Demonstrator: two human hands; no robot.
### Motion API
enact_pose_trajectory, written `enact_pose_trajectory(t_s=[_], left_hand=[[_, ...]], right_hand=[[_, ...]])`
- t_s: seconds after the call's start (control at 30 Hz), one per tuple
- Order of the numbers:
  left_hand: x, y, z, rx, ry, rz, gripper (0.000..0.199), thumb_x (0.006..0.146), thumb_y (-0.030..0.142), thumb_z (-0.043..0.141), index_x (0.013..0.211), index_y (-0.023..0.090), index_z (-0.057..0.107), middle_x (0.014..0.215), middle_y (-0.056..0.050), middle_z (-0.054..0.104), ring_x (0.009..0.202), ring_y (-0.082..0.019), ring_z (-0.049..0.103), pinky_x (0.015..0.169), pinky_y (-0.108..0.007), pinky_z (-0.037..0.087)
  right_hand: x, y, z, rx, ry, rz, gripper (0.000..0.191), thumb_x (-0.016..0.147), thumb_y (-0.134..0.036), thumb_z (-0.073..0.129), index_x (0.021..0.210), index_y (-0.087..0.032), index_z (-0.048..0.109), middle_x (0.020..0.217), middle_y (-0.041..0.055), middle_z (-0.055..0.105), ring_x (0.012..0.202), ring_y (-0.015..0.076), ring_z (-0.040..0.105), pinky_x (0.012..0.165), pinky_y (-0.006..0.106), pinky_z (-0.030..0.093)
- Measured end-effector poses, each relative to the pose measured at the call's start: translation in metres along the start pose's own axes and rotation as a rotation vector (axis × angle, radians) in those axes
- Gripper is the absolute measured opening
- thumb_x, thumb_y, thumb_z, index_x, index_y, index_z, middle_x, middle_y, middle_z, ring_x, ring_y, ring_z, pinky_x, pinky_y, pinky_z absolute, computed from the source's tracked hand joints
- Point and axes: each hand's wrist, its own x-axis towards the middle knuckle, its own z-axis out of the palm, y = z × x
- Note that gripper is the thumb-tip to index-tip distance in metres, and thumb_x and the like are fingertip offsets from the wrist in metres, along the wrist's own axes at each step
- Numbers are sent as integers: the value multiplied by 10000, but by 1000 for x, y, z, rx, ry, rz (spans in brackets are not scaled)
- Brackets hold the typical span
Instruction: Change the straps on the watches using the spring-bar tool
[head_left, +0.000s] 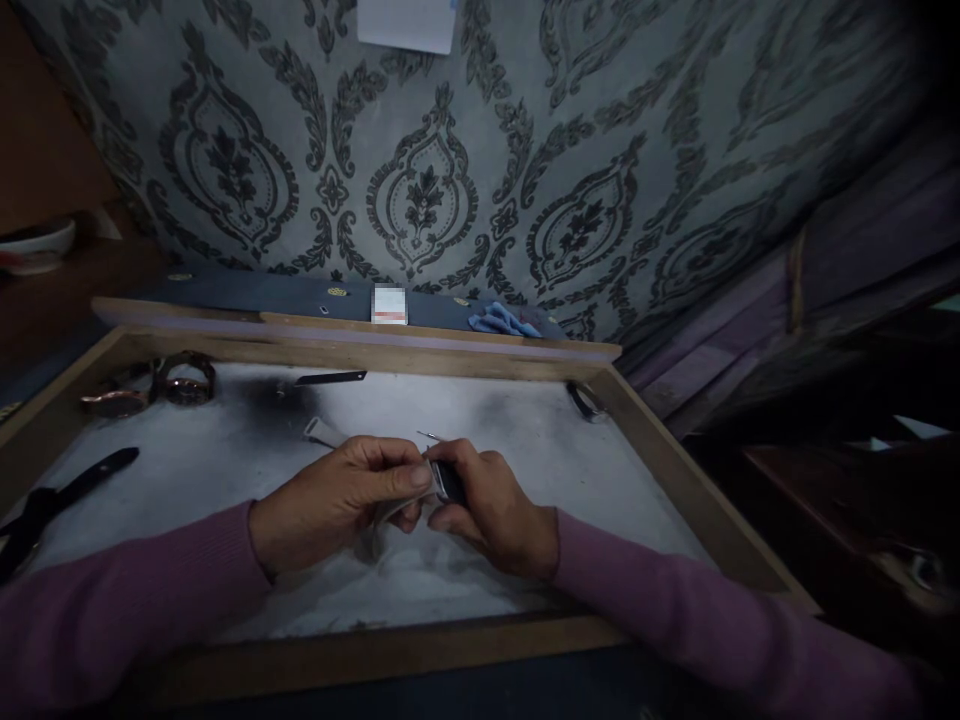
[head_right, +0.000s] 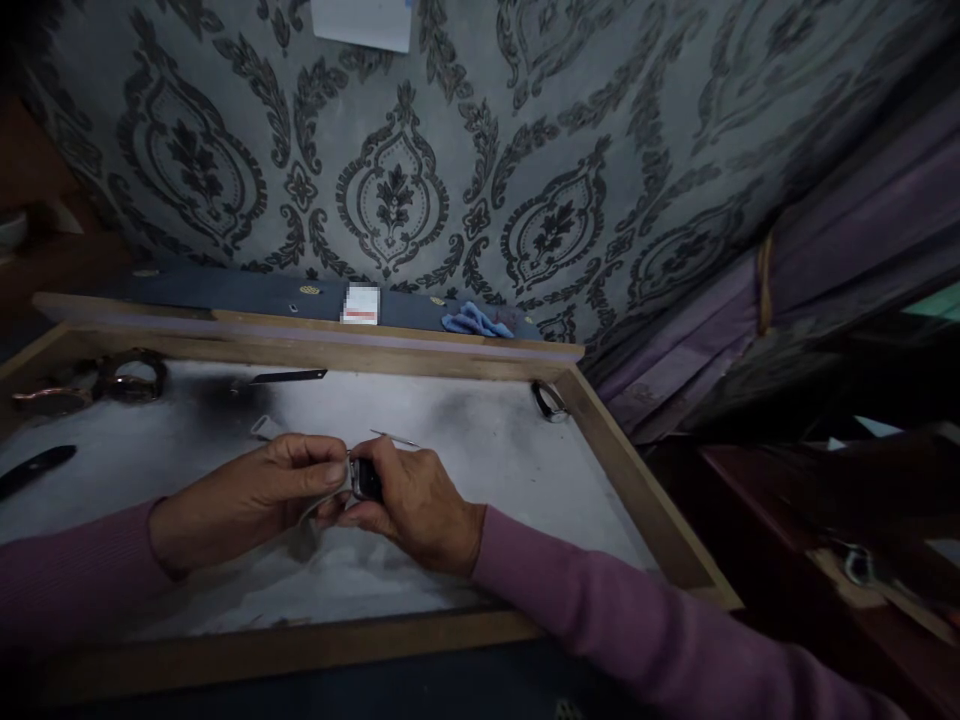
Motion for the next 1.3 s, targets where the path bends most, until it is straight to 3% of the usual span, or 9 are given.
enact_pose_trajectory(t_s=[0.43, 0.57, 1.0, 1.3], left_hand=[[-1, 3, -1, 130, -6, -29, 265, 765, 366, 696, 640, 142, 630, 571, 26, 544, 571, -89, 458, 608, -233, 361], [-1, 3, -3, 167, -32, -67, 259, 781, 362, 671, 655, 139, 631, 566, 29, 538, 557, -84, 447, 586, -229, 345], [-1, 4, -3, 277, -35, -225, 217, 718, 349, 684, 662, 144, 638, 508, 44, 517, 473, -77, 425, 493, -223, 327], [-5, 15, -1, 449, -29, -65, 306, 821, 445, 605, 754, 146, 601, 605, 35, 512, 546, -90, 439, 529, -224, 355]], right_hand=[[1, 0, -1, -95, -8, -73, 580, 935, -663, 217, 1020, -154, 480, 637, 11, 604, 466, 129, 524, 448, 250, 376], [1, 0, -2, -189, 49, -175, 539, 964, -616, 217, 974, -150, 488, 620, 9, 600, 471, 125, 534, 450, 243, 377], [-2, -7, -1, -344, -1, -298, 507, 1011, -502, 241, 790, -137, 515, 558, 5, 554, 450, 112, 506, 421, 228, 345], [3, -4, -2, -245, 67, -169, 479, 990, -561, 239, 952, -149, 480, 661, 17, 619, 522, 127, 553, 479, 234, 376]])
